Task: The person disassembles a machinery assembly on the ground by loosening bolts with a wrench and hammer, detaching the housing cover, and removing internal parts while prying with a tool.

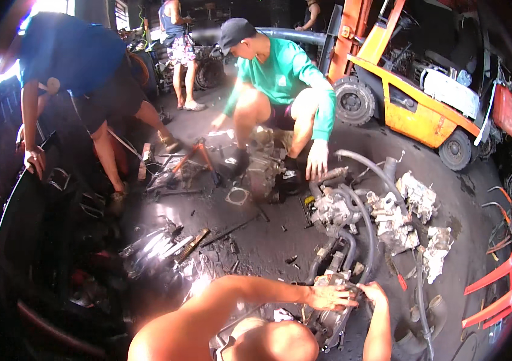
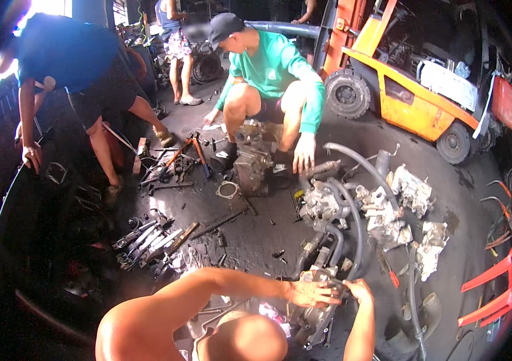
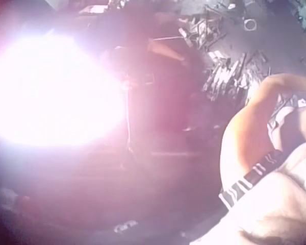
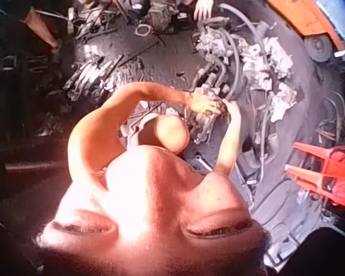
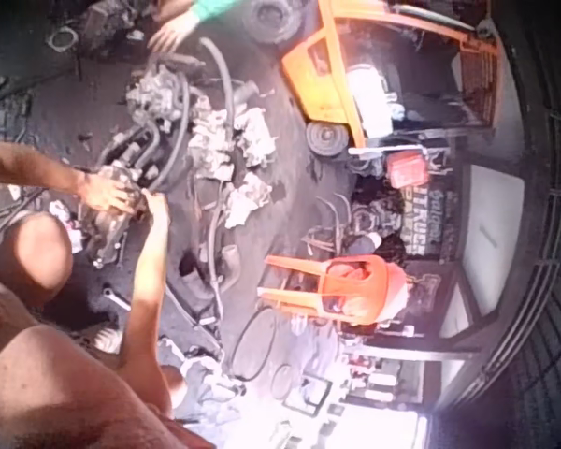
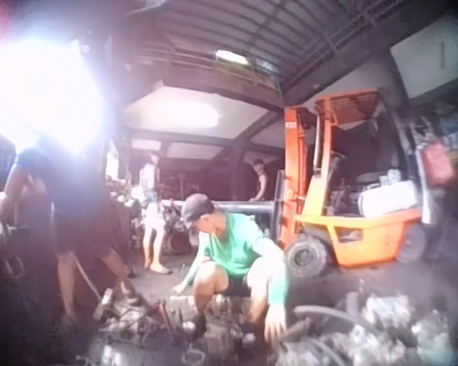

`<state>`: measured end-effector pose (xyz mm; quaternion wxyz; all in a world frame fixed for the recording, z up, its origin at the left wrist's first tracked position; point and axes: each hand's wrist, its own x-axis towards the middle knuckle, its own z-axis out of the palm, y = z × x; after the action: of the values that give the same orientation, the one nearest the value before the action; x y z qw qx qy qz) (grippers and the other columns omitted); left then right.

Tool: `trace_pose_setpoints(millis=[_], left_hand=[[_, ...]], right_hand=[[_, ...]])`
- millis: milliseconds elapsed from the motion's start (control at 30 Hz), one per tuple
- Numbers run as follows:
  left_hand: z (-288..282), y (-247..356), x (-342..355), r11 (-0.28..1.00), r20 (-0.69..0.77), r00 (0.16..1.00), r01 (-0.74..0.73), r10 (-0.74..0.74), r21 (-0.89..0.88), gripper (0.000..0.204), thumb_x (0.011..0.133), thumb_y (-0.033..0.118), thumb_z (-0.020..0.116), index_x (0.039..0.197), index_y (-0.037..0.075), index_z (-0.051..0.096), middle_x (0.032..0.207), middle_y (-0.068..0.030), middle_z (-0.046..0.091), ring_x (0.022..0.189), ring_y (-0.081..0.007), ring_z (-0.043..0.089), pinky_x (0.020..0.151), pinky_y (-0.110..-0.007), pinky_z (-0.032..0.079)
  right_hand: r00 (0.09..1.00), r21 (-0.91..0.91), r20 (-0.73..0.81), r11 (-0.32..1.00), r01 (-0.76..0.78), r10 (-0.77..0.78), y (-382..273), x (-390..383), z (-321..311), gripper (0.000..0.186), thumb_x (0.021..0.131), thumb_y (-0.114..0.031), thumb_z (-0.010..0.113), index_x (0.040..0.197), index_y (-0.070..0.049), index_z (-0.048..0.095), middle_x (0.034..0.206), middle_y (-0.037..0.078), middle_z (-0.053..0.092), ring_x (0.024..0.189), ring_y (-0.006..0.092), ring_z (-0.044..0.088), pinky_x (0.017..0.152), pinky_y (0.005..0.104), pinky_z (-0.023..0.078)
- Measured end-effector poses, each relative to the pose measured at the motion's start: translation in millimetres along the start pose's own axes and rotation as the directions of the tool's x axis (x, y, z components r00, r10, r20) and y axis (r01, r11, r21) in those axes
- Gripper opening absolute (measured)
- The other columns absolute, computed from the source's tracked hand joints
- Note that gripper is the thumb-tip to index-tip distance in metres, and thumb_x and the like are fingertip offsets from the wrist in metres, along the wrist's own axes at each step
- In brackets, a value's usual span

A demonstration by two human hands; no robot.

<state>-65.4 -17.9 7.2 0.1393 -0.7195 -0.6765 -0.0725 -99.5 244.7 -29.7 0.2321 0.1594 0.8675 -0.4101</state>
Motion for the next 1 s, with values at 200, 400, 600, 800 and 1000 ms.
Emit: trace_pose_setpoints(millis=[200, 400, 600, 800, 1000], left_hand=[[0, 12, -10, 0.997, 0.028, 0.996, 0.079, -0.08, 0.024, 0.026, 0.091, 0.025, 0.054, 0.11, 0.014, 0.068, 0.158, -0.0068, 0.029, 0.14, -0.0325, 0.033, 0.11, -0.053, 0.03], [18, 9, -25, 0.993, -0.224, 0.973, 0.081, -0.06, 0.089, 0.031, 0.088, 0.024, 0.055, 0.112, 0.009, 0.068, 0.159, -0.0077, 0.027, 0.141, -0.0339, 0.031, 0.111, -0.056, 0.029], [-3, 3, -22, 0.988, 0.104, 0.994, -0.051, 0.036, 0.145, 0.039, 0.094, 0.025, 0.048, 0.13, 0.01, 0.056, 0.156, -0.0108, 0.032, 0.141, -0.0313, 0.033, 0.111, -0.058, 0.028], [-3, -3, 6, 0.99, 0.075, 0.992, -0.105, 0.098, 0.092, 0.047, 0.094, 0.024, 0.049, 0.138, 0.007, 0.05, 0.152, -0.0097, 0.036, 0.138, -0.0318, 0.035, 0.111, -0.055, 0.029], [19, 4, 0, 0.998, -0.069, 0.997, 0.029, -0.033, -0.053, 0.048, 0.092, 0.024, 0.053, 0.138, 0.01, 0.053, 0.16, -0.0056, 0.024, 0.145, -0.0316, 0.024, 0.115, -0.056, 0.024]], right_hand=[[0.997, 0.001, 0.053, 0.998, -0.059, 0.059, -16, -5, 6, 0.031, 0.091, -0.032, 0.068, 0.089, -0.001, 0.067, 0.076, 0.006, 0.064, 0.065, 0.0194, 0.06, 0.057, 0.0355, 0.05], [0.993, -0.277, 0.089, 0.955, 0.104, -0.082, -22, 17, 23, 0.037, 0.095, -0.036, 0.06, 0.101, 0.0, 0.068, 0.079, 0.006, 0.065, 0.071, 0.0186, 0.059, 0.063, 0.0387, 0.05], [0.997, -0.203, 0.048, 0.977, 0.064, -0.056, -32, -4, 22, 0.043, 0.093, -0.037, 0.062, 0.096, 0.005, 0.069, 0.087, 0.016, 0.07, 0.084, 0.0213, 0.064, 0.08, 0.0405, 0.048], [0.998, -0.069, -0.049, 0.997, 0.03, -0.034, -15, -22, 5, 0.035, 0.09, -0.029, 0.067, 0.097, 0.005, 0.068, 0.092, 0.014, 0.069, 0.082, 0.0227, 0.061, 0.077, 0.0392, 0.048], [0.994, 0.022, 0.11, 0.999, -0.029, 0.026, -23, -18, 5, 0.04, 0.096, -0.037, 0.06, 0.096, 0.002, 0.068, 0.07, 0.008, 0.06, 0.065, 0.0189, 0.056, 0.058, 0.04, 0.044]])
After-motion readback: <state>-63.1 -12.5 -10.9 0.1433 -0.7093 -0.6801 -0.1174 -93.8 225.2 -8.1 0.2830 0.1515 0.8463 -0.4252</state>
